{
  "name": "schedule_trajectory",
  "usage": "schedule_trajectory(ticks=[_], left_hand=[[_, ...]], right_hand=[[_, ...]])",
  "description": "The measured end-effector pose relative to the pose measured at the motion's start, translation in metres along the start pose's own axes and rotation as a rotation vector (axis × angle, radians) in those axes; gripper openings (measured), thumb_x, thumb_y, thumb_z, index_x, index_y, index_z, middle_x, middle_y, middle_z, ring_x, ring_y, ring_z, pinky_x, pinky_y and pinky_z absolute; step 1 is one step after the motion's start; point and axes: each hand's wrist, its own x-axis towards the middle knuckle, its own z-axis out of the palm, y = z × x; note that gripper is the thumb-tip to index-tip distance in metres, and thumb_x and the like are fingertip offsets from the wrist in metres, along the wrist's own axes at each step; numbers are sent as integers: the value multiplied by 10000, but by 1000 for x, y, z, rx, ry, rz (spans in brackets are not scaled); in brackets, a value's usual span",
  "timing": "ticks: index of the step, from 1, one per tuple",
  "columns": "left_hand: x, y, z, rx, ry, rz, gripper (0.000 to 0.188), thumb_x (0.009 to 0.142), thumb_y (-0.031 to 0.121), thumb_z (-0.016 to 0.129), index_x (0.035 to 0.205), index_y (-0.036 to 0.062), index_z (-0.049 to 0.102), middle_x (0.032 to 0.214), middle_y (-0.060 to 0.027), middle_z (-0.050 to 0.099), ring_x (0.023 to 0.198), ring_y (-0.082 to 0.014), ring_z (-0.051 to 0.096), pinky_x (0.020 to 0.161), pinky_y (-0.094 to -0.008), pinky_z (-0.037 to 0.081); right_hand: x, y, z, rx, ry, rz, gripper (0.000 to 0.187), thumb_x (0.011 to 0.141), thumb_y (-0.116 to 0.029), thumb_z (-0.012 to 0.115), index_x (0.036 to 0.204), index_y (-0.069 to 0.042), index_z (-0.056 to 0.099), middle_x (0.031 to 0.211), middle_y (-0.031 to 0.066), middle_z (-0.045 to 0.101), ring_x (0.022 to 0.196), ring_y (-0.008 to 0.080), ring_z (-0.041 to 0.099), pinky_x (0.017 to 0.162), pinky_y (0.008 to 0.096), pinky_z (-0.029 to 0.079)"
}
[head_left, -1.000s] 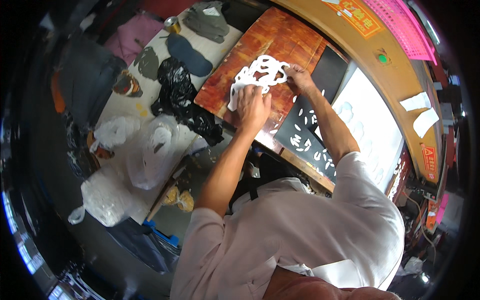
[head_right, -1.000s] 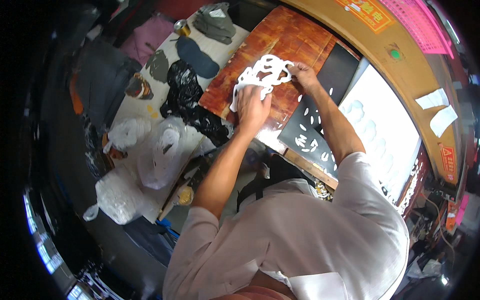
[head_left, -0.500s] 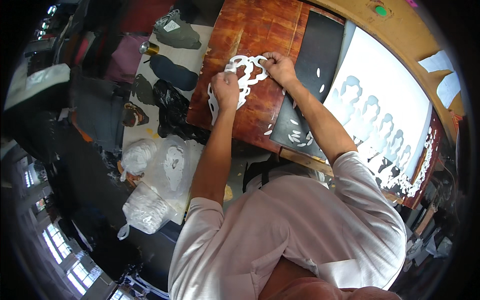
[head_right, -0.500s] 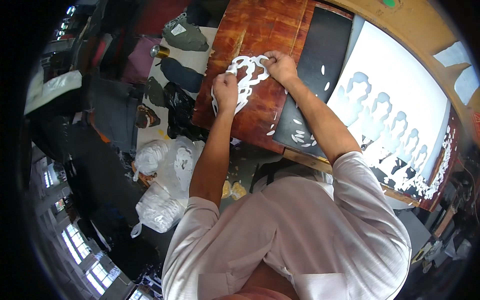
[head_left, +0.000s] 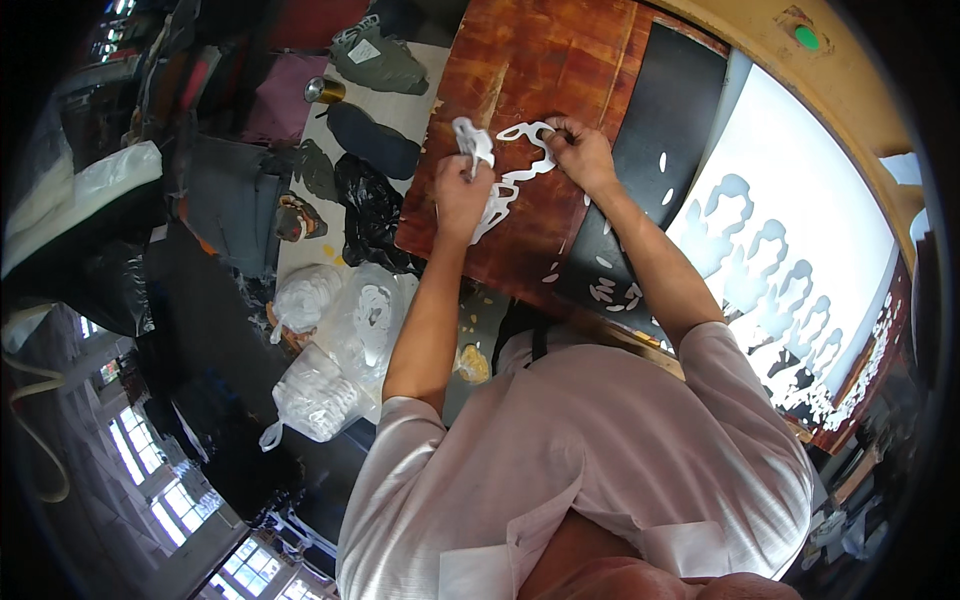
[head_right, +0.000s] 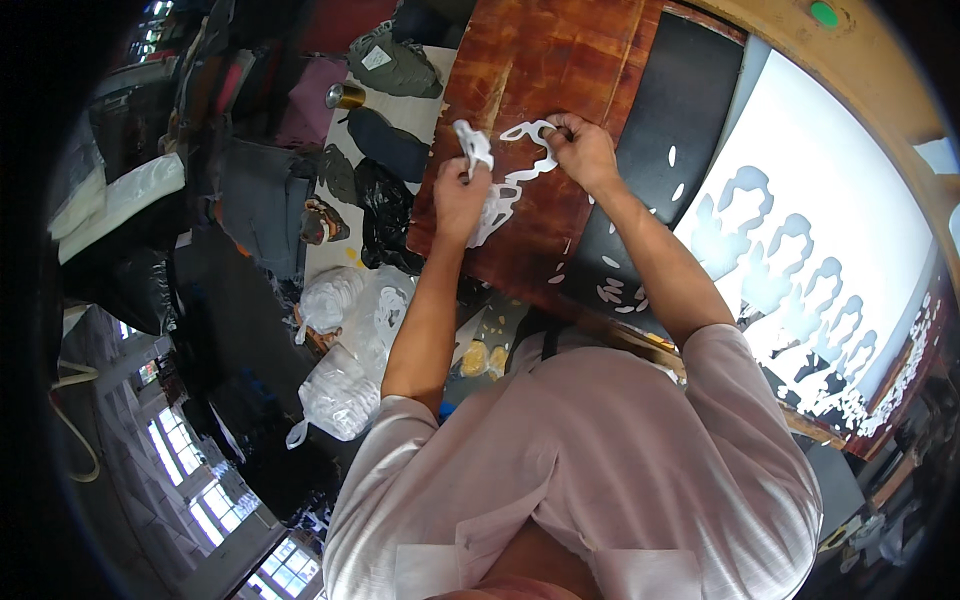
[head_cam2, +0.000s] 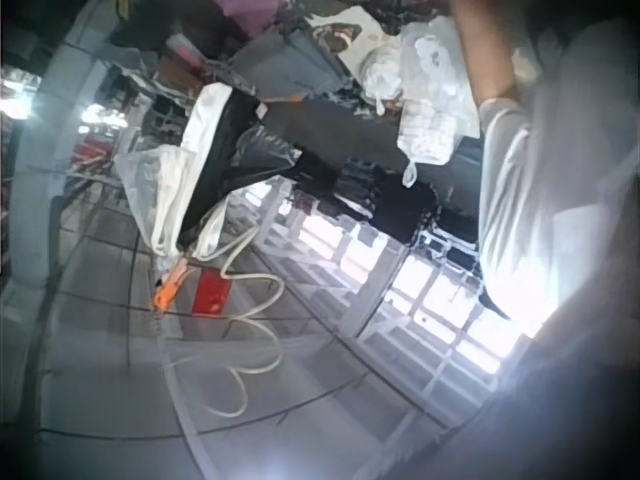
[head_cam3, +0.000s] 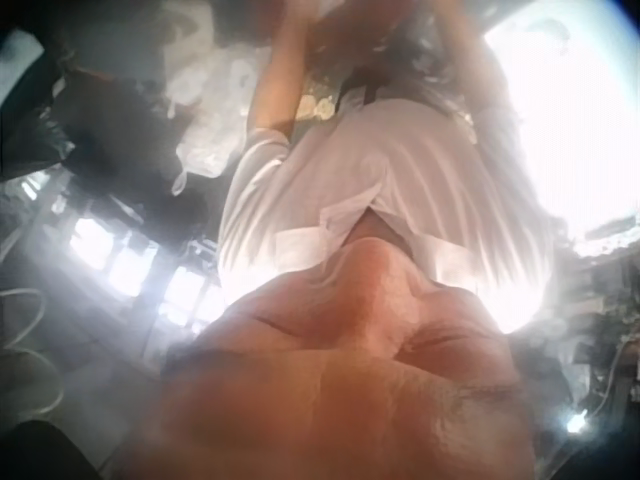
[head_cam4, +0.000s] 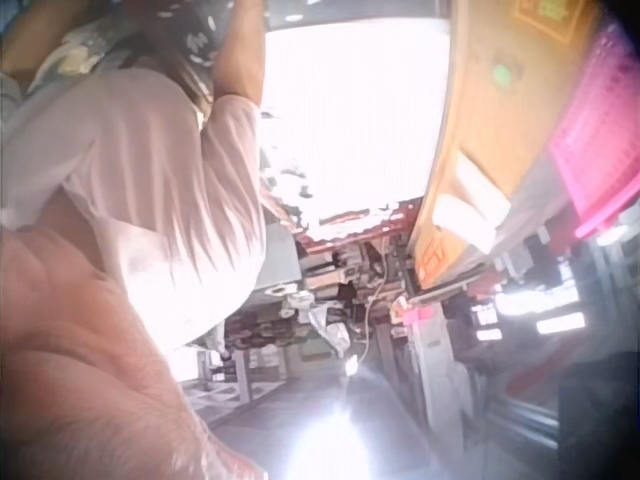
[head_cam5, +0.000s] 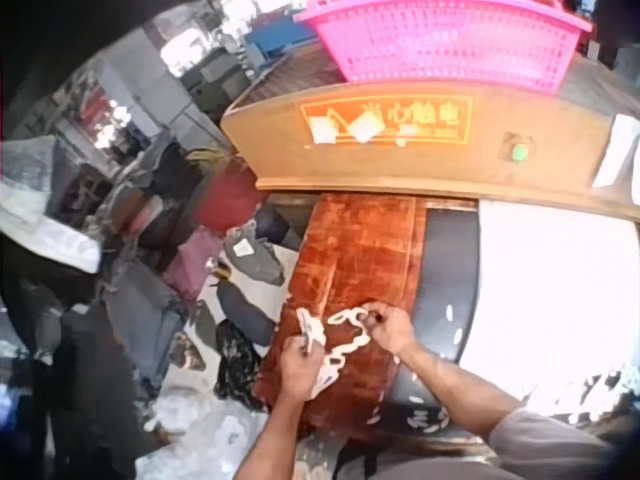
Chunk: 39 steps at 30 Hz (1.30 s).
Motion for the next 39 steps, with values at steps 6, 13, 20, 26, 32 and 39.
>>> schedule_trajectory(ticks=[6,13,20,26,32,39], left_hand=[[-16,13,-9,227,-263,318,547,790,303,915,1200,11,701,1242,-239,669,1165,-428,625,1031,-507,502],[-34,-5,-33,553,-284,261,1095,716,524,938,1587,94,433,1565,-251,440,1411,-485,450,1151,-604,392],[-39,-17,-30,723,-201,268,1245,672,609,946,1625,61,362,1564,-268,423,1399,-484,436,1110,-619,393],[-59,16,5,361,-481,630,727,985,252,713,1568,-69,422,1629,-349,378,1536,-549,326,1268,-618,287],[-61,15,88,541,-765,883,591,1019,158,583,1545,-78,454,1658,-288,420,1588,-454,324,1304,-588,224],[-143,46,104,327,-737,1060,542,984,136,599,1470,-95,532,1576,-306,495,1517,-502,404,1269,-602,291]], right_hand=[[4,-4,9,-330,-121,-191,339,1003,-176,643,1308,-89,764,1143,185,791,1064,318,772,971,398,585],[-22,-34,-1,-613,26,-58,424,1030,-361,611,1327,-89,744,1124,237,777,1042,384,760,966,485,587],[-72,-18,35,-383,109,-233,398,978,-278,697,1320,-80,736,1348,238,684,1295,424,620,1121,493,498],[-57,-21,-88,-1083,453,-69,537,987,-347,701,1415,-28,641,1504,275,556,1374,463,509,1193,503,417],[-181,24,-18,-1326,3,-46,570,987,-189,538,1462,125,557,1607,331,466,1497,481,457,1248,521,380],[-296,57,-84,-846,150,-212,396,893,-133,723,1268,-7,747,1478,217,620,1435,439,545,1203,525,451]])
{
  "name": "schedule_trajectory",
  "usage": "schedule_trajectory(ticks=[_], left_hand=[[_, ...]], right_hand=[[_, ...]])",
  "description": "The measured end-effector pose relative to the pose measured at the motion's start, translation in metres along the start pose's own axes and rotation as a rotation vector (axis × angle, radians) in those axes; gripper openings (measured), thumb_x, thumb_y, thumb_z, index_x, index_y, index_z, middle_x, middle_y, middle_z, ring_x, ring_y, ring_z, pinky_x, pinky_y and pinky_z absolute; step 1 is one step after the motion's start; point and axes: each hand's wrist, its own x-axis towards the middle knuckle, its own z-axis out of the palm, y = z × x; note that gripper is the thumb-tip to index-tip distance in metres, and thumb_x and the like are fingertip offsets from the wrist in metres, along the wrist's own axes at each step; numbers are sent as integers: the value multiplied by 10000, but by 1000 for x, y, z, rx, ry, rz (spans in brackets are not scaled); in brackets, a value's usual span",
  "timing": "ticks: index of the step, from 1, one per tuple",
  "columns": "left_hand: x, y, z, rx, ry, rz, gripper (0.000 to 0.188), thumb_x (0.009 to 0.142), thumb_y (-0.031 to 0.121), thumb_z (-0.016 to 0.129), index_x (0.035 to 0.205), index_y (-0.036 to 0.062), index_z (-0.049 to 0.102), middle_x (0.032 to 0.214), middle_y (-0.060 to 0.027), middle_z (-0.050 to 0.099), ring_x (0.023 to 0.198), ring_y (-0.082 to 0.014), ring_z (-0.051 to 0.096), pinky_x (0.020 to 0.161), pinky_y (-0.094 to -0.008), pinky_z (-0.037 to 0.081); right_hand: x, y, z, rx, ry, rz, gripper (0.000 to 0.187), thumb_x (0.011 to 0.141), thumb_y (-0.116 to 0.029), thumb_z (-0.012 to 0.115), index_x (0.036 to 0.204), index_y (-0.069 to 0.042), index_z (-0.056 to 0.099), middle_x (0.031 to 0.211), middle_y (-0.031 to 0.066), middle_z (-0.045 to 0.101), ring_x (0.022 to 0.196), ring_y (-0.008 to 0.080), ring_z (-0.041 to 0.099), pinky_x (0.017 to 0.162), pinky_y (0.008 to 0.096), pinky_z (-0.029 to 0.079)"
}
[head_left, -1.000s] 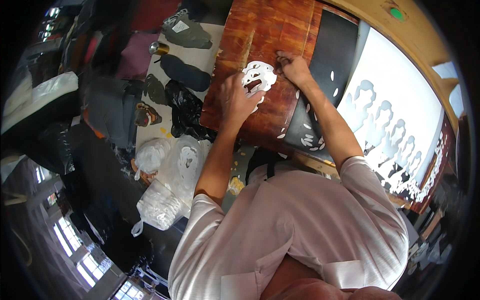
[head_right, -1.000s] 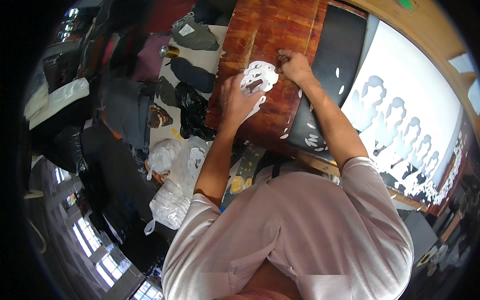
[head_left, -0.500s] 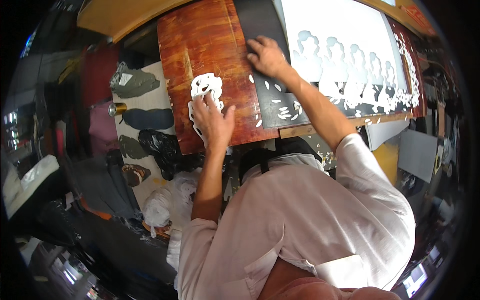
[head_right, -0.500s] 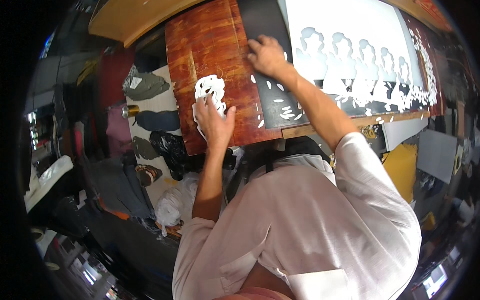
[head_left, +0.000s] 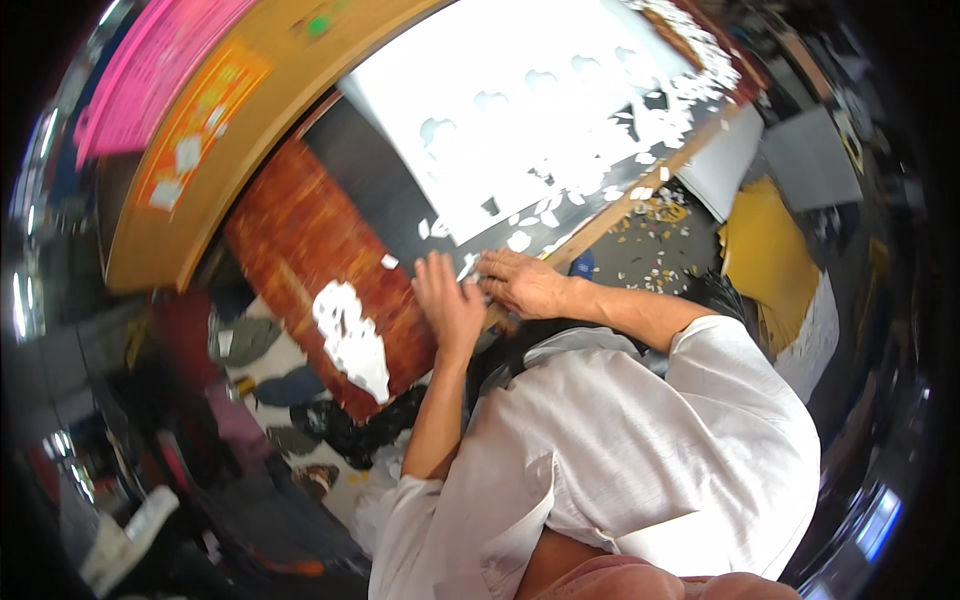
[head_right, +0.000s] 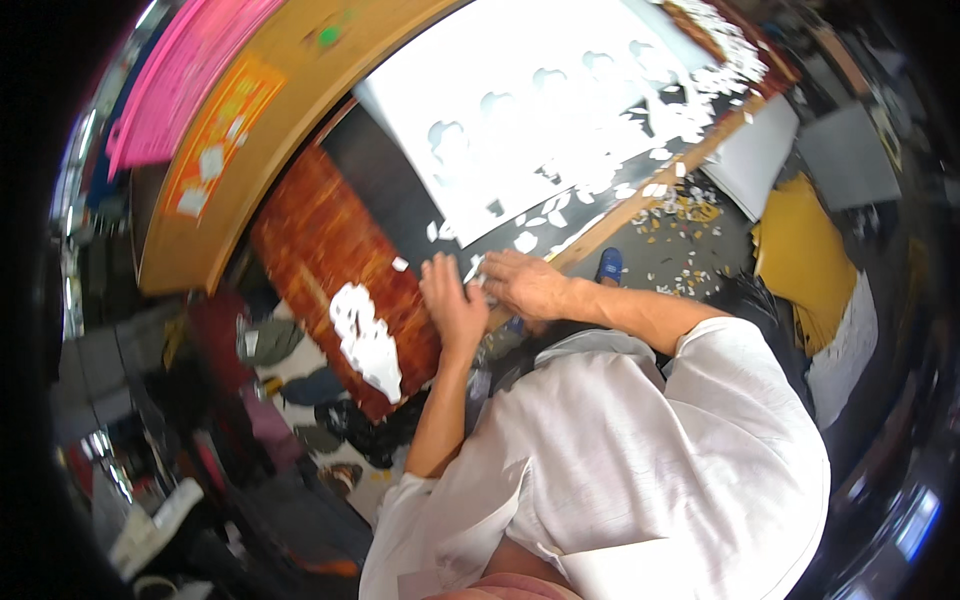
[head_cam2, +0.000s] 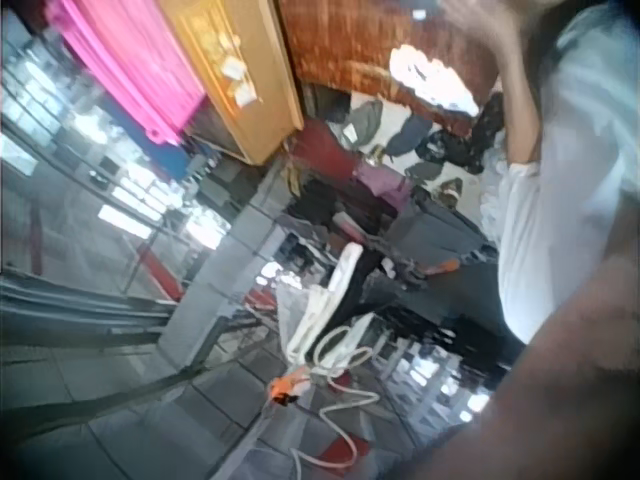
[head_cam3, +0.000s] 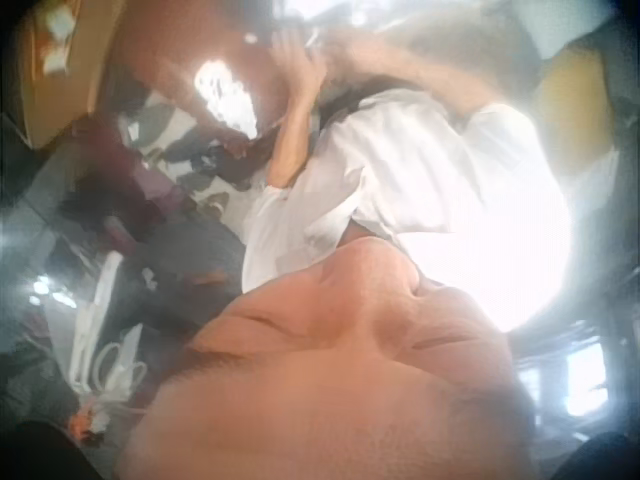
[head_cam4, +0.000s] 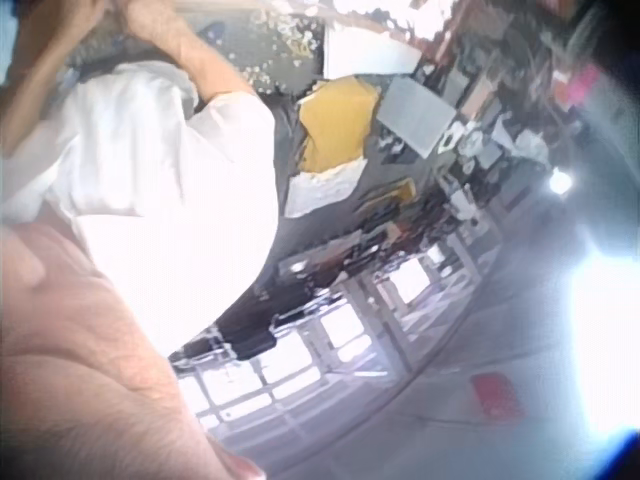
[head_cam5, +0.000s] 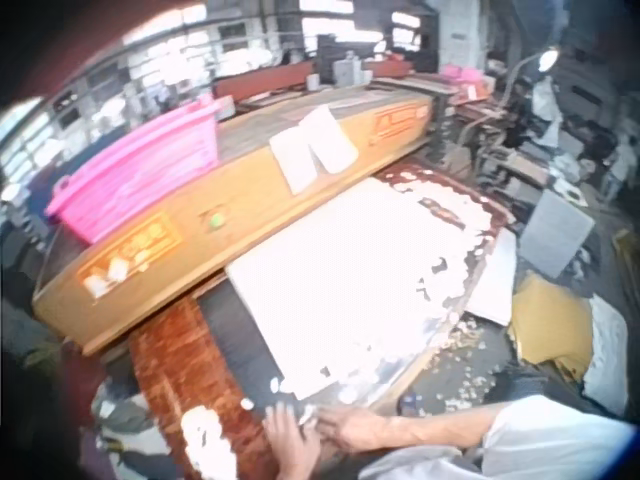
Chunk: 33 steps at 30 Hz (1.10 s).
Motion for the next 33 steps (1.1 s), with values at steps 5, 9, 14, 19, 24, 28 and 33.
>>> schedule_trajectory(ticks=[5,9,14,19,24,28,33], left_hand=[[92,6,51,-625,140,-408,551,1028,175,650,1462,-129,500,1242,-267,680,999,-328,694,925,-383,549],[140,-17,57,-863,-139,-828,465,1108,336,572,1359,-55,567,1148,-218,684,834,-276,708,632,-388,643],[156,-5,20,233,-207,-601,816,952,548,696,1388,-129,563,1384,-422,580,1260,-559,596,1118,-609,472],[235,33,49,805,-134,-287,886,948,608,640,1460,-101,502,1495,-381,505,1320,-550,544,1088,-621,481],[400,35,96,478,-377,17,939,1049,642,508,1489,-184,434,1502,-468,450,1363,-567,515,1129,-614,453],[530,54,162,376,-265,-48,1023,1055,715,443,1453,-227,461,1374,-496,554,1294,-609,575,1116,-626,479],[584,100,220,482,-228,-220,846,1066,666,330,1313,-62,682,1338,-393,648,1269,-556,622,1025,-604,543]], right_hand=[[-94,72,-42,277,517,426,276,937,-90,707,1200,-23,757,1376,192,663,1282,402,623,1094,467,525],[-144,146,-54,357,967,910,341,929,-109,656,1252,-44,743,1314,197,684,1248,403,623,1106,482,493],[-171,223,-47,585,1110,939,219,966,-136,638,1127,-47,755,1077,197,725,1063,417,684,931,496,558],[-199,240,-52,780,846,942,220,938,-181,626,1039,-49,771,943,211,750,968,422,723,847,532,566],[-213,233,-40,906,818,901,198,880,-168,626,926,-52,781,929,176,774,920,388,748,826,503,574],[-263,231,-8,822,984,1220,197,873,-189,632,916,-69,782,921,179,771,925,393,745,818,515,573],[-333,166,25,772,1018,1836,233,892,-243,631,1006,-97,772,967,173,763,944,426,730,840,546,572]])
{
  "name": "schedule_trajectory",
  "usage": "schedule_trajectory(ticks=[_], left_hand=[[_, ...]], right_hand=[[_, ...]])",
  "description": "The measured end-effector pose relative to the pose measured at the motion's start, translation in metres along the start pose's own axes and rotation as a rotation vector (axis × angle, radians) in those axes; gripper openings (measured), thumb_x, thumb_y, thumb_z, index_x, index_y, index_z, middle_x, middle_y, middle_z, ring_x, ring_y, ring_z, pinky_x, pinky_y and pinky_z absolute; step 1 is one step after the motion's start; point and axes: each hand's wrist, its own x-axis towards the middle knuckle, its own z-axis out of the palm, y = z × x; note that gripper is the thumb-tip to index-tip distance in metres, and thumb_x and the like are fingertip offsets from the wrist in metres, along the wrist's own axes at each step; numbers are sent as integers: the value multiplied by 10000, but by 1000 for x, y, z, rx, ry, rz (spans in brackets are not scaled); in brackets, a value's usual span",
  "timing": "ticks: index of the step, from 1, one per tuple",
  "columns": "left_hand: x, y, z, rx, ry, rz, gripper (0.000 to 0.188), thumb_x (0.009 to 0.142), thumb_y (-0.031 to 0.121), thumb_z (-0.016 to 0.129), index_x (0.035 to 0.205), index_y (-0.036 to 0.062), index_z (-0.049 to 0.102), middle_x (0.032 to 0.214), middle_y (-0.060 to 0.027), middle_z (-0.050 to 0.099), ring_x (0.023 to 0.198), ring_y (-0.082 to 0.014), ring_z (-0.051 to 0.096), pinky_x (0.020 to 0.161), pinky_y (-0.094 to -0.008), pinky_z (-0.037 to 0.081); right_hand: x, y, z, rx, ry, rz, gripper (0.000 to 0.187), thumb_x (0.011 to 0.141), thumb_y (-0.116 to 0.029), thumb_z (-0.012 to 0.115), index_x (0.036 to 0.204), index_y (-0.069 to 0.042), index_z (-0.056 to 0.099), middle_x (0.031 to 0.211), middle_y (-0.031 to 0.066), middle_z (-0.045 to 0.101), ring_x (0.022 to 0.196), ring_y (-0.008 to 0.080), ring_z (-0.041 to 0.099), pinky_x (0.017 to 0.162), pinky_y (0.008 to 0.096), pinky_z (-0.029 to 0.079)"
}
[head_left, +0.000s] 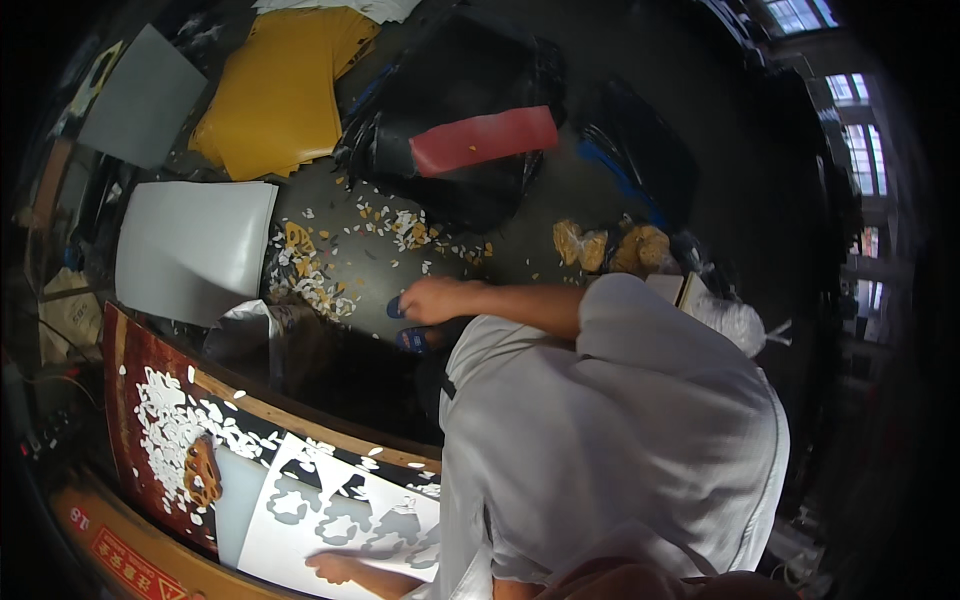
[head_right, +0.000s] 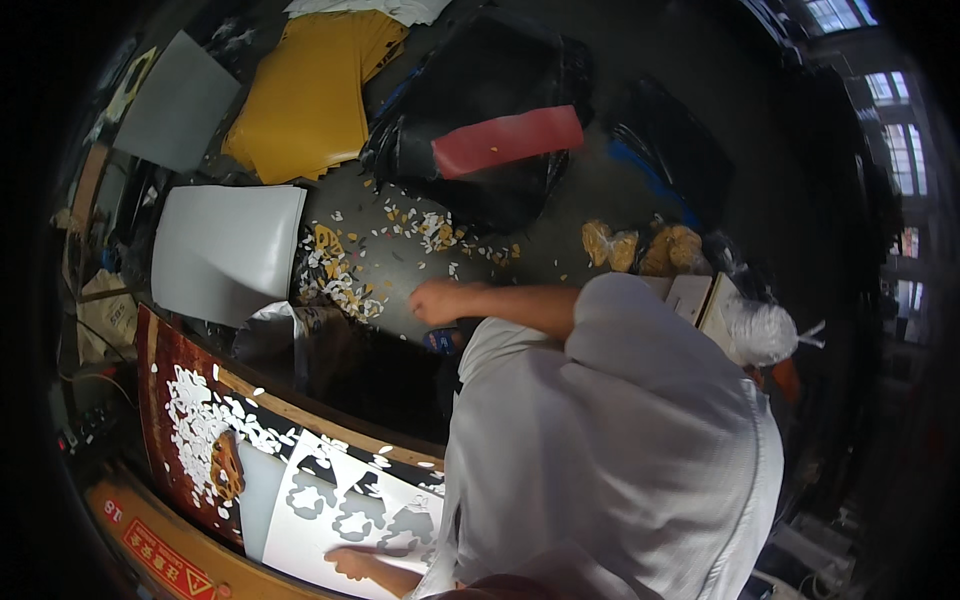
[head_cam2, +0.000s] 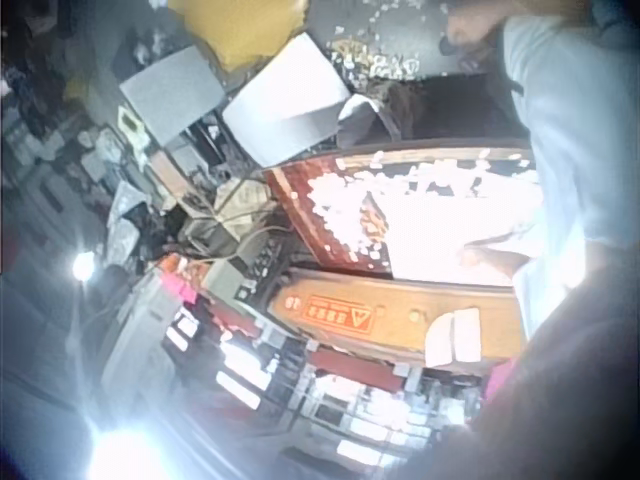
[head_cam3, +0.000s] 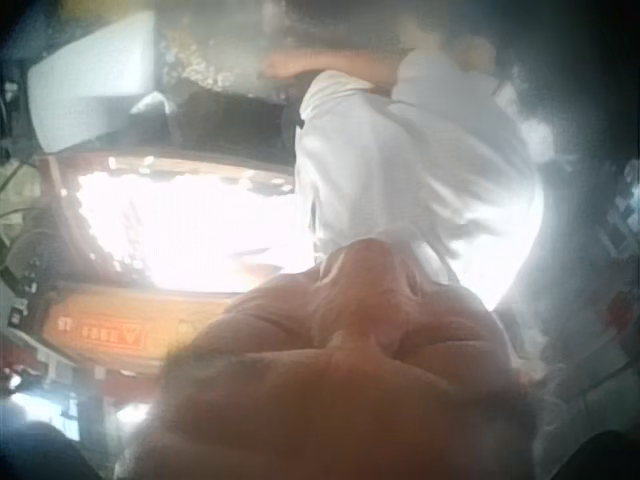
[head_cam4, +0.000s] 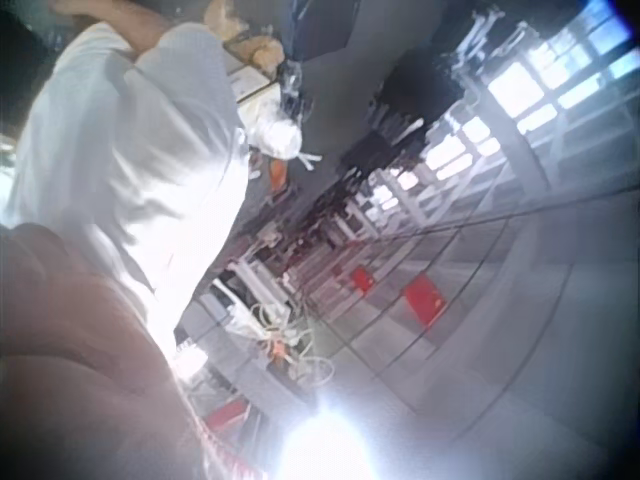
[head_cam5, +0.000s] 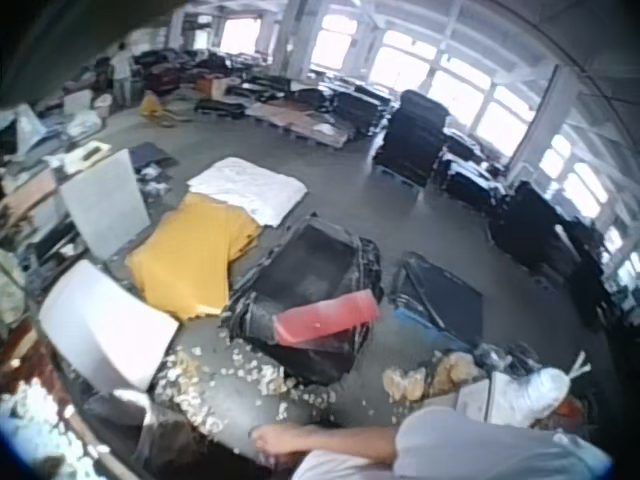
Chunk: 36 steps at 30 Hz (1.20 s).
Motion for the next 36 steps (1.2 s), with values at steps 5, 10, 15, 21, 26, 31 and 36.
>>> schedule_trajectory(ticks=[5,10,15,21,26,31,36], left_hand=[[-40,36,18,-89,218,348,554,1100,384,429,1237,-96,670,1192,-330,664,1179,-508,619,1031,-585,514],[-63,70,29,-315,84,927,500,1121,287,504,1398,-125,567,1360,-363,578,1258,-541,558,1135,-517,465],[-36,88,8,30,301,634,602,1120,468,461,1338,-81,575,1224,-330,615,1158,-510,599,957,-602,540],[-61,128,25,-203,126,979,560,1150,393,395,1451,-52,554,1442,-295,571,1344,-478,542,1082,-564,500],[-82,119,10,-896,-299,733,671,1125,402,508,1536,-127,469,1573,-375,467,1421,-519,511,1173,-504,460],[-38,96,16,-111,-192,184,728,1083,511,494,1258,-176,660,1268,-389,682,1139,-531,693,1012,-550,567],[-6,106,23,-486,-31,987,714,1147,501,439,1552,-84,500,1436,-329,631,1087,-454,716,972,-493,590]], right_hand=[[-57,35,-26,6,-7,205,283,971,-248,616,1137,-94,785,1088,179,779,1081,403,723,948,504,569],[-55,19,-21,-51,-280,113,251,950,-268,674,1089,-101,799,1087,149,785,1090,356,735,948,471,564],[-40,-4,-33,52,-210,62,271,957,-269,666,1111,-81,786,1137,167,777,1120,368,726,946,478,561],[-10,0,-43,20,-181,9,245,925,-248,666,1054,-83,795,1057,173,784,1055,380,738,899,484,572],[37,-28,-15,20,-288,-155,226,879,-234,662,961,-55,771,983,185,774,998,403,734,852,530,555],[82,-31,-25,75,-187,-230,224,874,-226,654,947,-42,761,990,198,770,993,413,733,858,528,562],[117,11,-45,68,-96,-187,223,877,-224,637,969,-73,772,992,208,763,958,412,735,831,528,568]])
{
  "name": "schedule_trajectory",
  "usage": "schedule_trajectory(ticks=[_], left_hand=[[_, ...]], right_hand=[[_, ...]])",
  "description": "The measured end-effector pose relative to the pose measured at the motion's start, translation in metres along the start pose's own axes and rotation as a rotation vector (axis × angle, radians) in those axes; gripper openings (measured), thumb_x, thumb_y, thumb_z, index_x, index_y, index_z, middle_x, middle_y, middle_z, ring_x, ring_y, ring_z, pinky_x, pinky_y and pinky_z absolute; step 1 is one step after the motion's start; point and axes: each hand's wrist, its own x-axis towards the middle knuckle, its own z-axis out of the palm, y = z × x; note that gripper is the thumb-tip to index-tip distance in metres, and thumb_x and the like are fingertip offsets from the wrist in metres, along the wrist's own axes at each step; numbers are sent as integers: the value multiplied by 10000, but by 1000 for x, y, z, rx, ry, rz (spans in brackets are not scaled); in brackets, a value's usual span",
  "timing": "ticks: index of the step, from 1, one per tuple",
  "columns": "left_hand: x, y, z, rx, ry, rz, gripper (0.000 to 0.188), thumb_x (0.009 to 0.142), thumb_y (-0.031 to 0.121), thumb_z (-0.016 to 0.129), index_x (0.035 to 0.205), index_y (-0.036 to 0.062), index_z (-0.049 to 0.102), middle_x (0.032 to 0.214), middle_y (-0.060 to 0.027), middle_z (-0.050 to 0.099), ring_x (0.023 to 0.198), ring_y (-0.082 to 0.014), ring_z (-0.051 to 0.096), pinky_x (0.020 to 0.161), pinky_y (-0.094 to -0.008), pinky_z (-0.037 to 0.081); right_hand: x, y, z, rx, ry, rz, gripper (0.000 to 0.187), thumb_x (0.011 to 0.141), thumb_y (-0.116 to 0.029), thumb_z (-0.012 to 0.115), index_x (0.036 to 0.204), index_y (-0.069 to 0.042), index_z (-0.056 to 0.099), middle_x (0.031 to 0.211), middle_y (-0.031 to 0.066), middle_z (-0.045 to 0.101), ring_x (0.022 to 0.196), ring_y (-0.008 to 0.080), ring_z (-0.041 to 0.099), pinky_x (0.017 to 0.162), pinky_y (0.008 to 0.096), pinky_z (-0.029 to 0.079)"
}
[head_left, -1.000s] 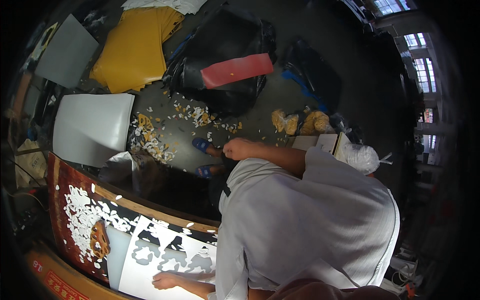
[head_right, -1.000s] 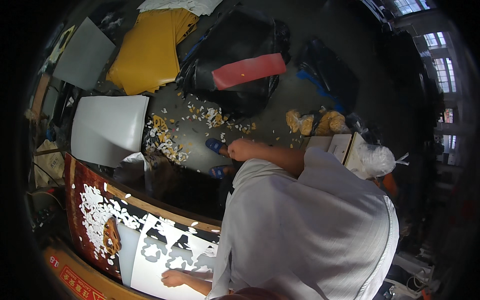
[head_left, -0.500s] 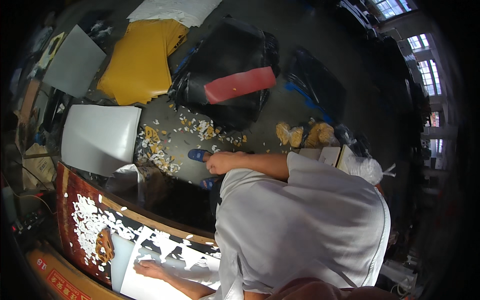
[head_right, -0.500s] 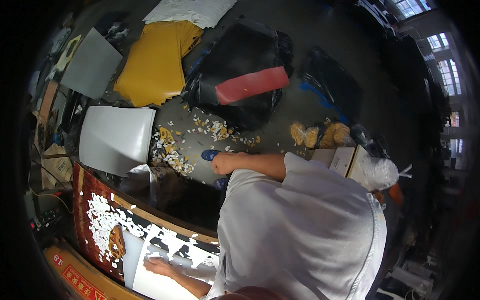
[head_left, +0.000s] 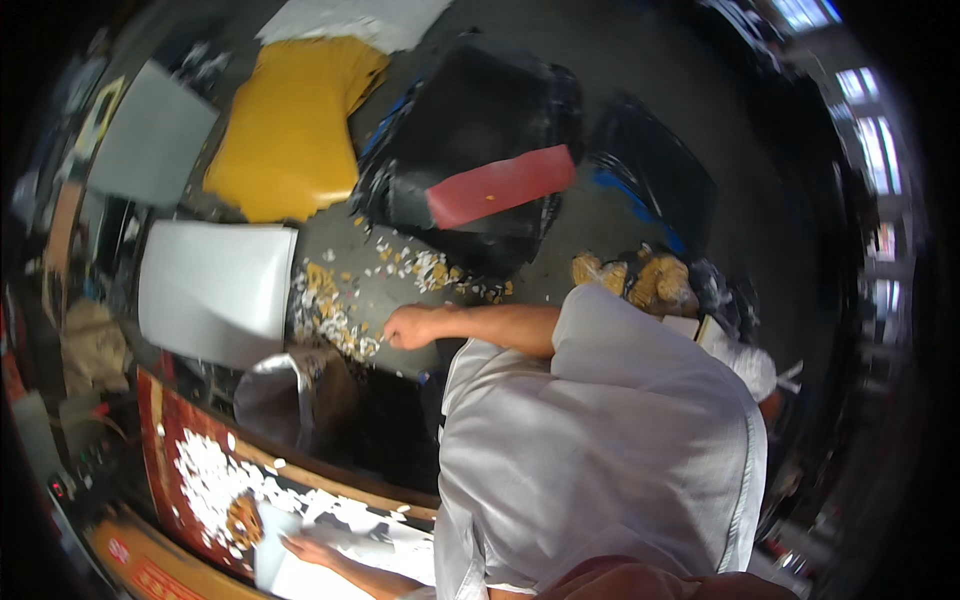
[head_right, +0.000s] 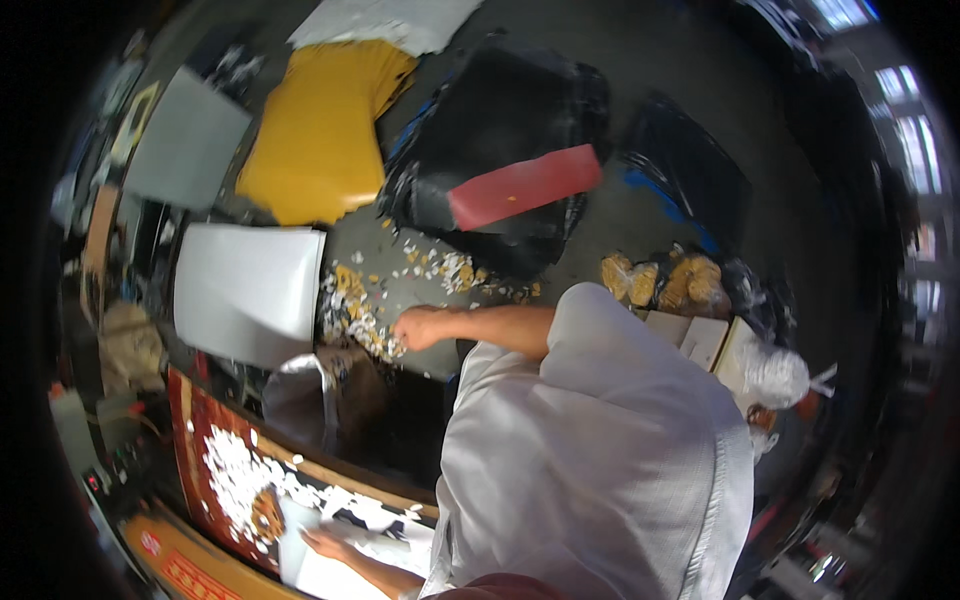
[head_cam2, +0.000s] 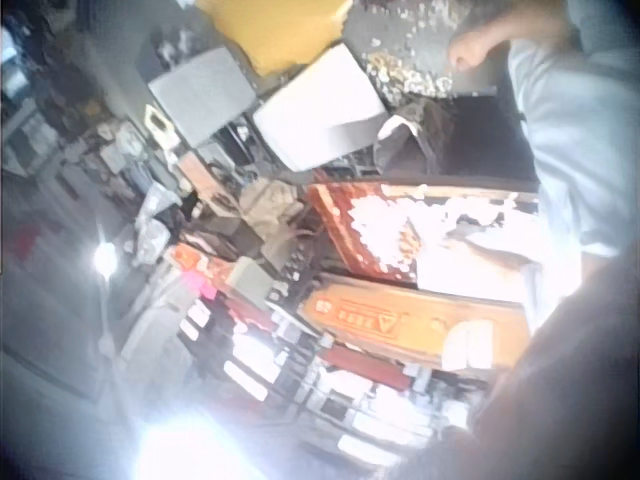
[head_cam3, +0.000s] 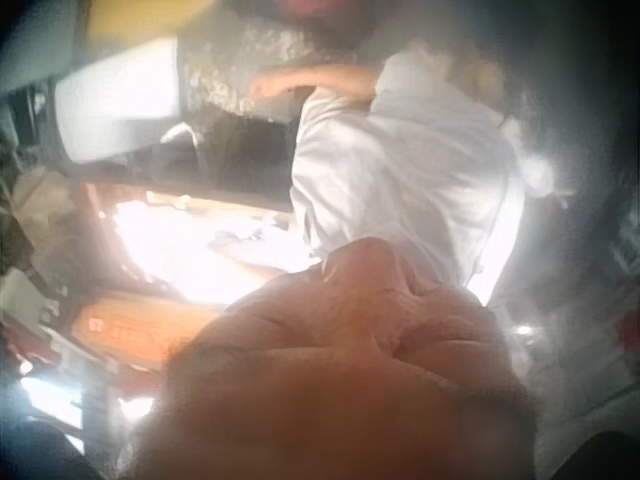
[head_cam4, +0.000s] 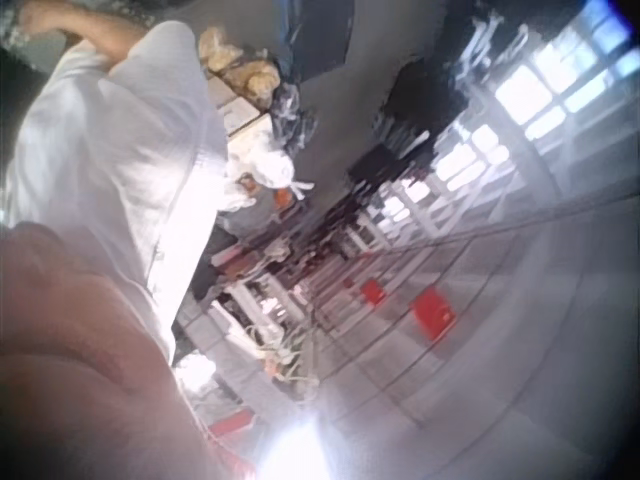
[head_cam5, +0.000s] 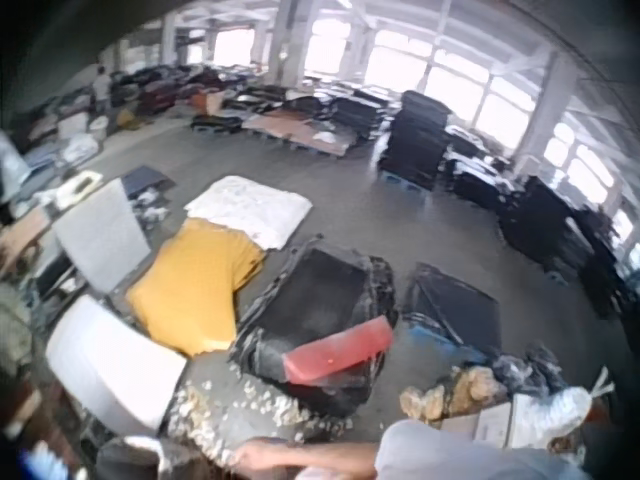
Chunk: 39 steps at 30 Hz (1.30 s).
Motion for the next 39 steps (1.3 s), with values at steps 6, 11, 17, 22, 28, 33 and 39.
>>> schedule_trajectory(ticks=[6,11,17,22,28,33,39], left_hand=[[-156,67,-106,20,251,-436,409,1099,246,564,1403,-14,654,1345,-277,687,1169,-402,681,1113,-494,500],[-349,153,-79,186,544,-851,560,999,289,685,1423,-68,608,1432,-332,623,1311,-469,605,1136,-502,479],[-511,210,-68,22,468,-1842,805,1015,474,576,1496,-165,483,1442,-409,586,1350,-534,585,1182,-514,443],[-553,208,-30,-195,556,-1618,590,1039,483,578,1245,-50,724,1208,-325,734,1191,-496,686,1055,-525,513],[-546,250,-61,-252,869,-1389,404,1092,329,587,1074,-67,662,977,-311,704,909,-498,671,828,-525,520],[-511,363,-31,-475,311,-1640,425,1049,357,639,1132,-55,698,1081,-335,719,1057,-530,690,953,-547,536],[-457,311,-33,147,774,-1239,430,1026,176,689,1381,-56,620,1424,-284,612,1310,-474,571,1136,-519,449]], right_hand=[[1,-52,43,96,-526,-207,231,972,-251,621,1018,-79,768,880,187,751,820,331,735,767,463,574],[-19,-118,1,34,-561,-124,266,1011,-133,687,1219,14,760,944,53,744,833,135,670,781,305,547],[30,-288,75,29,-671,-565,379,1040,-239,707,1302,35,719,960,55,741,872,117,672,804,280,547],[90,-362,196,-366,-504,-846,558,988,-318,704,1430,20,657,993,173,764,866,235,721,849,358,572],[102,-400,175,-338,-721,-683,432,962,-199,694,1352,-13,709,934,86,738,825,178,674,766,326,547],[112,-408,107,-648,-712,-551,377,998,-179,710,1303,43,711,952,28,736,796,78,618,686,258,496],[154,-401,125,-735,-849,-879,423,1006,-349,701,1180,34,750,806,76,697,739,141,636,709,338,530]])
